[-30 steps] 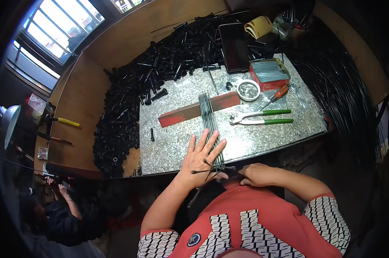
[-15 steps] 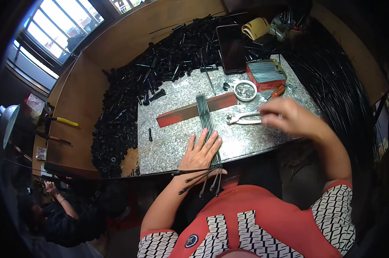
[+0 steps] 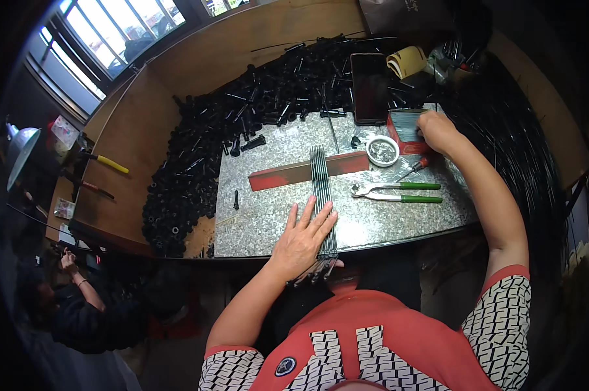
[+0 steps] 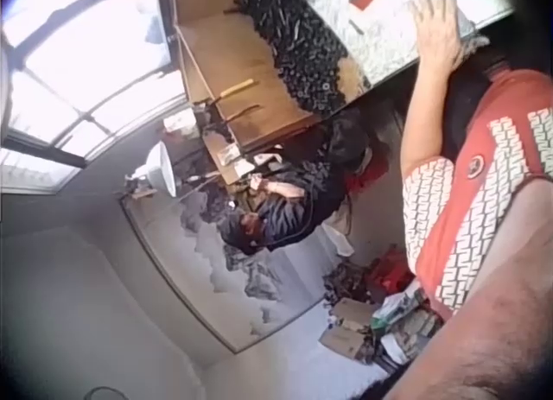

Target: Manually assembling bundles of cables into connectors using pliers and a workbench fixture.

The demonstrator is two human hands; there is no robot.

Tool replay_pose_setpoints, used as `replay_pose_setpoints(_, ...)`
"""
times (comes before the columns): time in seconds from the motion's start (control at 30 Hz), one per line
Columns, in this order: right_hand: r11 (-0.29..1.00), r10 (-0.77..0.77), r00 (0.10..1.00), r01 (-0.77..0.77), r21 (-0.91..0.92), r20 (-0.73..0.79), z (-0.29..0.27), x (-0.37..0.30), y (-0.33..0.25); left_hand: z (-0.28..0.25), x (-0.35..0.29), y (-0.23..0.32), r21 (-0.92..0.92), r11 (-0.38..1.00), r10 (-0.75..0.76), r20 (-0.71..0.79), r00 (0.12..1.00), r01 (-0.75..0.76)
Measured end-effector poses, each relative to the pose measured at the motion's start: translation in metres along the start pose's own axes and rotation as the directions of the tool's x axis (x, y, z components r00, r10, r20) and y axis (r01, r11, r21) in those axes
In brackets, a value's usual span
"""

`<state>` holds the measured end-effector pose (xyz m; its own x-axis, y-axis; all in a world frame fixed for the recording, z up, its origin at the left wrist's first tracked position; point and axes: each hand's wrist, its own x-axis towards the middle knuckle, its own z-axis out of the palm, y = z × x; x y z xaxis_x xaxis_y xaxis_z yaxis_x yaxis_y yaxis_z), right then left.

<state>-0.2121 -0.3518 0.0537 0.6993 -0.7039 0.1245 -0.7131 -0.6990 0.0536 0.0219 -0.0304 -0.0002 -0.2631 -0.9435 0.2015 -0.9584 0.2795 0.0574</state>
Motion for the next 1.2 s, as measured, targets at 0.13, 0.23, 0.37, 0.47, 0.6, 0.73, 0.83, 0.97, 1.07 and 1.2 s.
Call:
replay_pose_setpoints(0.13, 1.000, -0.005, 1.000, 0.005, -0.004, -0.018, -0.003, -0.002, -0.002, -0.005, 0.000, 0.005, -0.010, 0.999, -0.043, -0.010, 0.999, 0.043)
replay_pose_setpoints(0.23, 1.000, 0.011, 0.999, -0.010, 0.017, -0.048, -0.009, -0.005, -0.003, -0.006, 0.001, 0.006, -0.045, 0.997, -0.066, -0.027, 0.997, 0.065)
replay_pose_setpoints(0.37, 0.997, 0.027, 0.967, -0.007, 0.079, -0.252, 0.002, -0.006, 0.009, -0.005, 0.005, 0.006, -0.050, 0.998, -0.046, -0.009, 0.999, 0.046)
replay_pose_setpoints(0.47, 0.997, 0.045, 0.986, -0.035, 0.064, -0.163, 0.001, -0.007, 0.013, -0.004, 0.006, 0.009, -0.042, 0.998, -0.044, 0.005, 0.999, 0.044)
replay_pose_setpoints(0.6, 0.996, -0.024, 0.999, 0.026, -0.083, 0.024, -0.002, -0.002, 0.005, -0.001, 0.002, 0.009, -0.015, 0.999, -0.045, 0.021, 0.999, 0.045)
replay_pose_setpoints(0.73, 0.998, -0.021, 0.998, 0.017, -0.066, -0.059, 0.004, -0.004, 0.007, 0.004, 0.003, 0.008, -0.046, 0.996, -0.075, 0.013, 0.997, 0.075)
replay_pose_setpoints(0.83, 0.999, -0.013, 0.990, 0.008, -0.038, -0.141, 0.001, -0.007, 0.004, 0.000, 0.002, 0.009, -0.034, 0.996, -0.076, 0.015, 0.997, 0.077)
replay_pose_setpoints(0.97, 0.998, -0.040, 0.967, 0.050, 0.032, -0.251, -0.008, -0.007, -0.019, -0.003, 0.006, 0.009, -0.018, 0.996, -0.090, 0.037, 0.995, 0.091)
replay_pose_setpoints(1.07, 0.929, -0.279, 0.854, 0.356, 0.104, -0.438, -0.001, 0.005, -0.056, -0.004, 0.005, 0.010, 0.002, 0.995, -0.102, 0.081, 0.992, 0.102)
replay_pose_setpoints(1.2, 0.836, -0.462, 0.796, 0.538, 0.108, -0.391, 0.016, 0.009, -0.113, -0.003, 0.005, 0.013, 0.000, 0.994, -0.111, 0.089, 0.990, 0.111)
